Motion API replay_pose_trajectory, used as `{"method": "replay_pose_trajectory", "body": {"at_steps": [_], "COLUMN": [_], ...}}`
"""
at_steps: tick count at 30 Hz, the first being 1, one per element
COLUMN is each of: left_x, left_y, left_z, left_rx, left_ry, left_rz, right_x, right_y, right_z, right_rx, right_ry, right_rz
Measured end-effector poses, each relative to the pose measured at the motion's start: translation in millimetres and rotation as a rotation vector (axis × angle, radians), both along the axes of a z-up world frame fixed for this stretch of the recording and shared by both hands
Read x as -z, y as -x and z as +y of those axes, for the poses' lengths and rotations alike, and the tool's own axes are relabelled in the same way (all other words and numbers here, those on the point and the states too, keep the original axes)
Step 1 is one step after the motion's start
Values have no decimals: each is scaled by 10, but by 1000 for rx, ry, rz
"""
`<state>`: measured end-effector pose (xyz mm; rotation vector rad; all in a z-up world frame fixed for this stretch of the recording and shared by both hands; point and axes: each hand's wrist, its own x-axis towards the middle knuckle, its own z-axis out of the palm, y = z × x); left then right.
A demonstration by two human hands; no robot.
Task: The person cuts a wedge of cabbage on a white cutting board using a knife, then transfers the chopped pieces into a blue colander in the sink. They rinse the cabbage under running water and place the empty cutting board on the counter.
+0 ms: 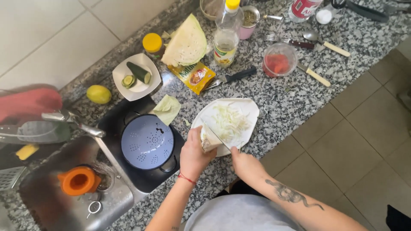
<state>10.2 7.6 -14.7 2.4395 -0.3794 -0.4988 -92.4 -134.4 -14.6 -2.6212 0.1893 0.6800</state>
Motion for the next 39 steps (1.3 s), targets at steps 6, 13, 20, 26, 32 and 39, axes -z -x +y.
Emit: {"method": "replay_pose_trajectory", "body": {"at_steps": [6, 13, 20, 26, 32, 39], "left_x": [-21, 5, -63, -82, -47, -41], "left_y": [-2, 59, 69, 26, -25, -47], "left_z": [4, 64, 60, 44, 51, 61], "left_rx": [9, 32, 16, 10, -2, -21], "left_ry": [-12, 7, 34, 32, 40, 33], "left_rz": [3, -14, 5, 13, 54, 86], "right_x": [33, 349, -222, -146, 23, -35], "right_y": [-246, 6, 62, 55, -234, -110], "right_z": [86, -196, -10, 29, 119, 74], "right_rx": [158, 45, 142, 55, -37, -34], "right_ry": [-189, 220, -119, -59, 2, -20], "right_rz": [17, -149, -187, -161, -167, -124]}}
